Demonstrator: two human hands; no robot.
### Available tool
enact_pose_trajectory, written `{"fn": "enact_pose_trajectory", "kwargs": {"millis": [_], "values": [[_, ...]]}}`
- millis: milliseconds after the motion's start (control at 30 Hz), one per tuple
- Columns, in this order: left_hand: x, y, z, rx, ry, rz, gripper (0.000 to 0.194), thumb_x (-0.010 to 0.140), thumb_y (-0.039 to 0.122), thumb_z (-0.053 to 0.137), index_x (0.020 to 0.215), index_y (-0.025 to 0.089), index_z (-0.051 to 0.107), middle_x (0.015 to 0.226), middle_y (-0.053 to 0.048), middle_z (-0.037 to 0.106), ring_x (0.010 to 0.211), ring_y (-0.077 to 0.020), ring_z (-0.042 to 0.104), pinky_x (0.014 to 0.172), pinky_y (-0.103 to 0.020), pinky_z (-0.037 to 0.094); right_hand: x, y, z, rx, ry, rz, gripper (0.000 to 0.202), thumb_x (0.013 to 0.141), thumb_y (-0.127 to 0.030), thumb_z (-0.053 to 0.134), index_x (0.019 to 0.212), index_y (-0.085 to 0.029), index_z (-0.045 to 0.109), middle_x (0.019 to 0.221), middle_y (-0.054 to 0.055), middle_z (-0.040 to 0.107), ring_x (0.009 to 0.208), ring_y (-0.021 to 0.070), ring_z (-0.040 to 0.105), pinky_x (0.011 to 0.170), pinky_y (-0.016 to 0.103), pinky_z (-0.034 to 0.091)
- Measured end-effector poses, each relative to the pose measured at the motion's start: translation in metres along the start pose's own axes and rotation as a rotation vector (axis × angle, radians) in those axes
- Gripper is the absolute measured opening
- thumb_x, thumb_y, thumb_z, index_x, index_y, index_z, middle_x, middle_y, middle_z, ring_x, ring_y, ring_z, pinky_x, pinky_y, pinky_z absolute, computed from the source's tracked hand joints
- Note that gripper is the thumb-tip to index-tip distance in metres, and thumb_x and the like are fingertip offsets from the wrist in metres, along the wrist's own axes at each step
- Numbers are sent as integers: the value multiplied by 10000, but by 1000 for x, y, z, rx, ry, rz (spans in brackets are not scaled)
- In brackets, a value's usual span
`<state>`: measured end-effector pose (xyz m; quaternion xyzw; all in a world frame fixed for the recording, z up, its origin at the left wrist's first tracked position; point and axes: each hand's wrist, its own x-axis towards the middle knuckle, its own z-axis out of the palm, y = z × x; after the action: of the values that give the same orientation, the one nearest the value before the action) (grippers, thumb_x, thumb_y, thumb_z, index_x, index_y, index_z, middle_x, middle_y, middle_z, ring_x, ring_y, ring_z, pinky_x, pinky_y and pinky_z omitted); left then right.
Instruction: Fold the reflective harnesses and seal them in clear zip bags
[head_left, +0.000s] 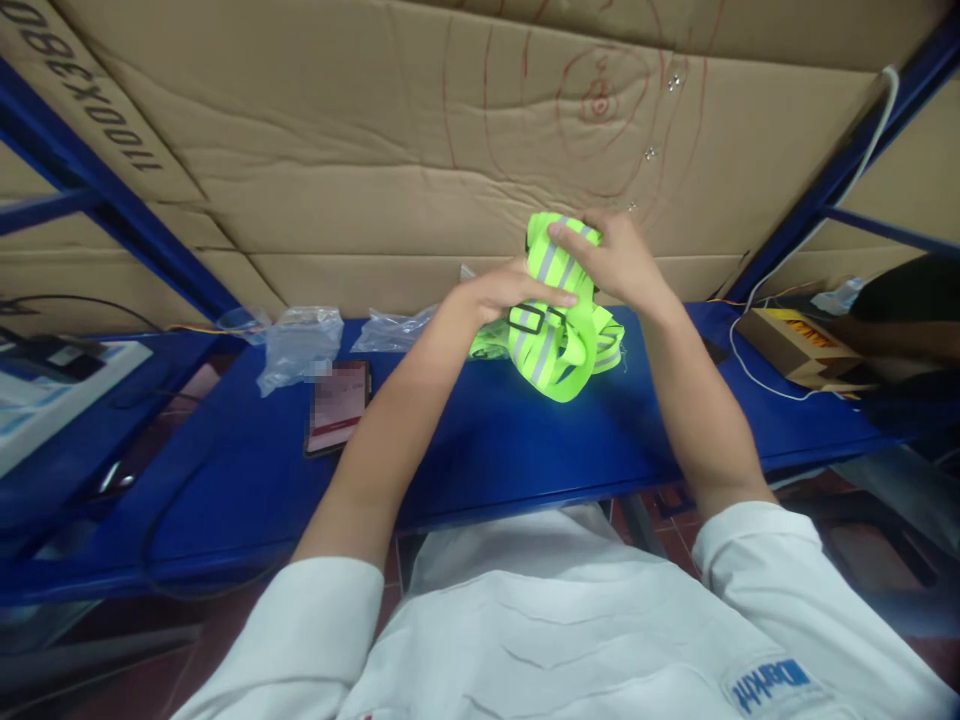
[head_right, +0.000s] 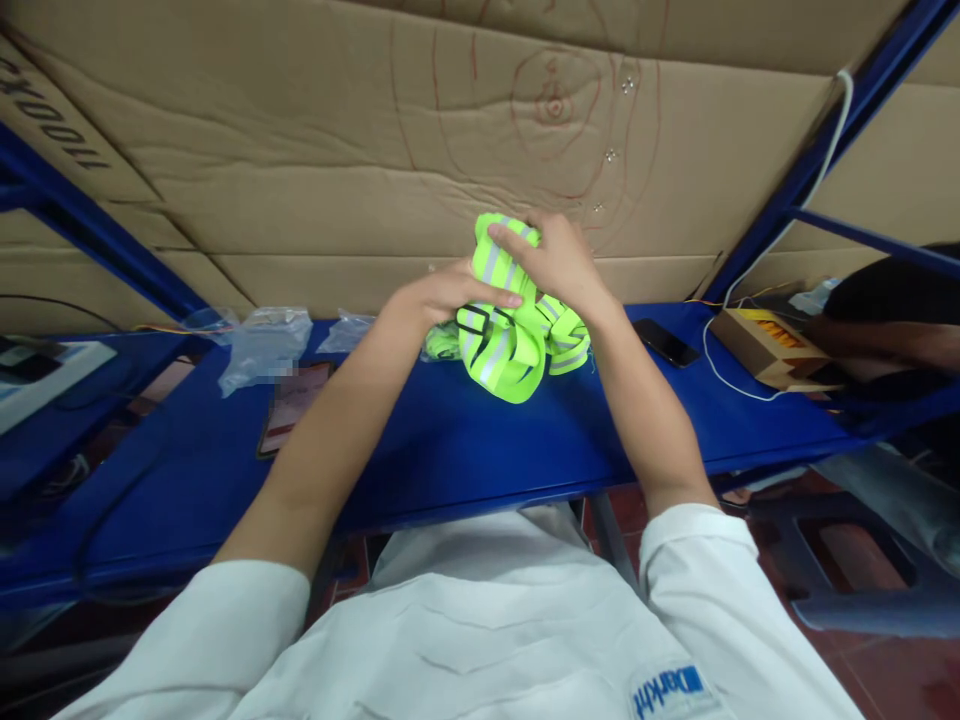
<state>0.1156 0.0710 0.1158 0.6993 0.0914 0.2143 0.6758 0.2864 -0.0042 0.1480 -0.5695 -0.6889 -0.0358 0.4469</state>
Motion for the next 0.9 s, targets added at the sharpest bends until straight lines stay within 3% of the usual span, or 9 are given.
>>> {"fn": "enact_pose_trajectory", "kwargs": {"millis": [233, 300, 433, 533, 633, 900], "values": [[-27, -21, 27, 47, 77, -196, 470, 619, 130, 954, 1050, 122, 766, 1092, -119, 796, 922, -224, 750, 988, -422, 578, -54, 19, 11, 266, -189, 44, 583, 864, -731, 726, 1023, -171, 753, 959, 61, 773, 871, 239, 706, 788, 361, 575], [-43, -30, 41, -16, 154, -225, 449, 644, 169, 956, 1045, 118, 761, 1064, -112, 799, 893, -207, 750, 970, -395, 579, -74, 19, 20, 242, -130, 27, 588, 890, -728, 698, 1045, -163, 750, 939, 66, 775, 848, 247, 709, 787, 372, 574], [-81, -55, 59, -341, 244, -351, 540, 615, 312, 994, 1052, 121, 740, 960, -99, 798, 824, -227, 758, 833, -364, 607, -109, 19, 52, 252, 14, -33, 581, 949, -654, 670, 1281, -178, 693, 1174, 100, 770, 1035, 292, 732, 903, 402, 588], [-102, -75, 60, -416, 272, -416, 554, 571, 299, 1004, 1021, 121, 733, 909, -94, 802, 785, -219, 756, 782, -325, 600, -129, 20, 77, 280, -10, -33, 588, 967, -654, 639, 1329, -192, 669, 1273, 116, 753, 1135, 317, 728, 965, 427, 591], [-110, -89, 55, -414, 277, -450, 515, 564, 238, 994, 986, 111, 729, 851, -87, 798, 741, -224, 755, 745, -319, 594, -140, 23, 92, 287, -108, -20, 584, 973, -651, 625, 1308, -176, 673, 1196, 119, 778, 1064, 313, 753, 931, 421, 602], [-112, -90, 54, -437, 276, -465, 493, 598, 244, 984, 1007, 118, 741, 860, -70, 803, 768, -219, 756, 739, -305, 613, -141, 23, 89, 286, -126, 26, 561, 968, -639, 635, 1282, -177, 683, 1155, 92, 784, 1021, 281, 753, 921, 382, 583]]}}
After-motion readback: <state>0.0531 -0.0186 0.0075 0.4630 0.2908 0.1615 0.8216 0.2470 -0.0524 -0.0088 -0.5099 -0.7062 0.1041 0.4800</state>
